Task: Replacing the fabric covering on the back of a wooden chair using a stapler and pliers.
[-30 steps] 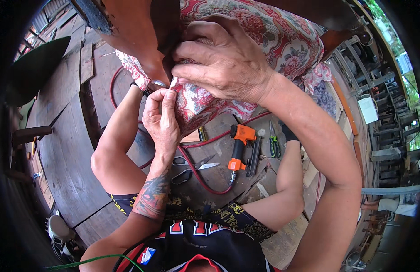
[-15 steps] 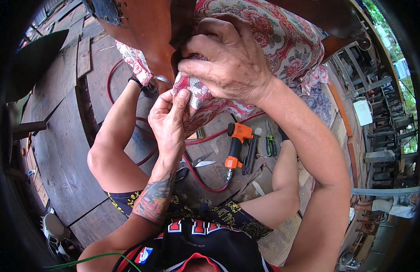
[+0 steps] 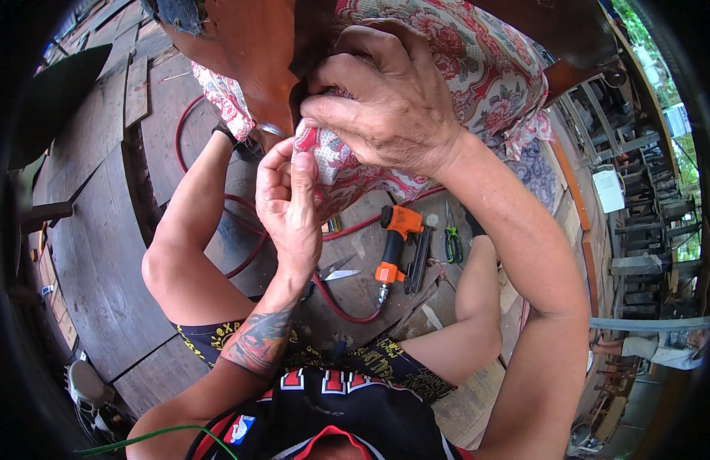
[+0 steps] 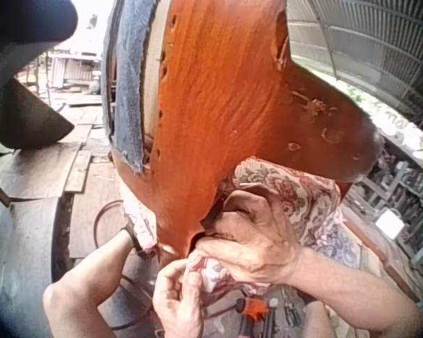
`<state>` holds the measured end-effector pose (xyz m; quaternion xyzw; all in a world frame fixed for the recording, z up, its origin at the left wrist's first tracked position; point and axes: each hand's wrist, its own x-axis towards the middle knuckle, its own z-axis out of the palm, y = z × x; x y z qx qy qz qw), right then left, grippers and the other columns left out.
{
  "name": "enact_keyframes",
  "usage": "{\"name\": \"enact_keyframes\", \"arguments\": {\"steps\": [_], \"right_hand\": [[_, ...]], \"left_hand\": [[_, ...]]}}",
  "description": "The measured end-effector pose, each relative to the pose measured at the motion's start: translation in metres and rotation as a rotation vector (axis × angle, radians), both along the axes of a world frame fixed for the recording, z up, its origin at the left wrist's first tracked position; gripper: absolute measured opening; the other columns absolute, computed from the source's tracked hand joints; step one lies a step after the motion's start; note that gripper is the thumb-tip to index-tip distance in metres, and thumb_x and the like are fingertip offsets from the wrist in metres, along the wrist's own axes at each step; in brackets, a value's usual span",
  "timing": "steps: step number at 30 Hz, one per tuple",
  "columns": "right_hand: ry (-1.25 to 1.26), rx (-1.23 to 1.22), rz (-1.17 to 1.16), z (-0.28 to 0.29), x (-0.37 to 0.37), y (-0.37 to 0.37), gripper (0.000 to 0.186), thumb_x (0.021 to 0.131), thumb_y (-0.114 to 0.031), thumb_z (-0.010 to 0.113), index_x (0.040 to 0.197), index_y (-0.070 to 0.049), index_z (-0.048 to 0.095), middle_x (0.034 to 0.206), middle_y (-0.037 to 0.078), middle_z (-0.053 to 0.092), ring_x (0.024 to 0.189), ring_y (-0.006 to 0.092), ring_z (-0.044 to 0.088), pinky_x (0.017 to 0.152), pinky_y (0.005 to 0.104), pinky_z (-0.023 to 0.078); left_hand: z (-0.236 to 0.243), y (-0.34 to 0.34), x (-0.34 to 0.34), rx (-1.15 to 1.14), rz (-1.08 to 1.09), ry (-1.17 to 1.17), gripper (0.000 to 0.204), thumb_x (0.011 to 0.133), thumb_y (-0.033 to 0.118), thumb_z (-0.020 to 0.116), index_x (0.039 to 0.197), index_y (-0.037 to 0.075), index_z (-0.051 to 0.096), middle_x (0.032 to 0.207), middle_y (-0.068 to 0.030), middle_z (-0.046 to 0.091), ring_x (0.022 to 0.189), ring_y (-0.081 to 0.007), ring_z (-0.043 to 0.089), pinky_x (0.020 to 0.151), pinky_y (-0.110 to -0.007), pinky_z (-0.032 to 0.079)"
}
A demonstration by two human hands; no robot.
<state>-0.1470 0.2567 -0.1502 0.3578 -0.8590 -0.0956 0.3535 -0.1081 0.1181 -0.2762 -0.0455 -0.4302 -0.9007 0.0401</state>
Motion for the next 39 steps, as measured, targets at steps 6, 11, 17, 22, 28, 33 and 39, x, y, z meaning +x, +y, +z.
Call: {"name": "enact_keyframes", "arguments": {"steps": [6, 11, 17, 22, 28, 33, 39], "right_hand": [[-0.049, -0.004, 0.005, 0.003, 0.001, 0.0, 0.019, 0.072, -0.03, 0.079, 0.091, -0.03, 0.075, 0.105, -0.012, 0.061, 0.119, 0.0189, 0.05, 0.102, 0.0422, 0.035], [-0.059, -0.008, 0.022, 0.005, 0.004, -0.001, 0.027, 0.067, -0.024, 0.083, 0.094, -0.026, 0.079, 0.103, -0.007, 0.064, 0.115, 0.0253, 0.051, 0.1, 0.0426, 0.038], [-0.098, -0.014, -0.008, 0.007, 0.006, -0.003, 0.022, 0.073, -0.034, 0.079, 0.095, -0.031, 0.076, 0.107, -0.012, 0.062, 0.121, 0.0201, 0.05, 0.103, 0.043, 0.035], [-0.084, -0.016, -0.004, 0.007, 0.005, -0.004, 0.024, 0.073, -0.036, 0.08, 0.096, -0.03, 0.076, 0.107, -0.01, 0.062, 0.12, 0.0213, 0.05, 0.103, 0.0436, 0.036], [-0.063, -0.011, 0.005, 0.006, 0.003, -0.003, 0.026, 0.072, -0.04, 0.08, 0.096, -0.03, 0.076, 0.107, -0.009, 0.061, 0.119, 0.0213, 0.051, 0.102, 0.0437, 0.037], [-0.088, -0.016, 0.003, 0.008, 0.005, -0.003, 0.026, 0.073, -0.04, 0.08, 0.097, -0.03, 0.076, 0.108, -0.009, 0.061, 0.119, 0.0219, 0.051, 0.102, 0.0439, 0.037], [-0.109, -0.024, 0.011, 0.011, 0.005, -0.004, 0.027, 0.072, -0.038, 0.08, 0.098, -0.029, 0.076, 0.108, -0.008, 0.062, 0.119, 0.0226, 0.051, 0.103, 0.0437, 0.037]], "left_hand": [[0.01, -0.008, -0.003, -0.008, -0.035, -0.144, 0.03, 0.109, 0.024, 0.05, 0.115, 0.0, 0.067, 0.104, -0.0018, 0.068, 0.092, -0.0058, 0.06, 0.087, -0.025, 0.05], [0.008, -0.019, -0.003, 0.115, -0.147, -0.11, 0.028, 0.106, 0.022, 0.057, 0.119, -0.002, 0.066, 0.104, -0.0026, 0.07, 0.092, -0.0062, 0.062, 0.085, -0.024, 0.051], [0.011, -0.017, -0.004, -0.018, -0.026, -0.137, 0.027, 0.098, 0.013, 0.07, 0.118, -0.004, 0.068, 0.096, -0.0034, 0.071, 0.084, -0.0045, 0.062, 0.075, -0.02, 0.052], [0.008, -0.018, -0.004, -0.033, 0.024, -0.111, 0.022, 0.096, 0.011, 0.072, 0.113, -0.003, 0.072, 0.098, -0.0036, 0.072, 0.085, -0.0069, 0.063, 0.077, -0.023, 0.053], [0.005, -0.013, 0.002, -0.289, 0.314, 0.12, 0.018, 0.092, 0.007, 0.075, 0.109, 0.002, 0.075, 0.099, -0.0071, 0.072, 0.091, -0.0122, 0.065, 0.081, -0.026, 0.053], [0.008, -0.007, 0.005, -0.246, 0.293, 0.028, 0.028, 0.088, 0.006, 0.077, 0.116, 0.002, 0.073, 0.099, -0.0083, 0.068, 0.089, -0.015, 0.064, 0.082, -0.027, 0.052], [0.006, -0.013, -0.004, -0.311, 0.284, 0.123, 0.027, 0.091, 0.008, 0.076, 0.117, 0.002, 0.072, 0.099, -0.0072, 0.067, 0.09, -0.0133, 0.062, 0.082, -0.027, 0.051]]}}
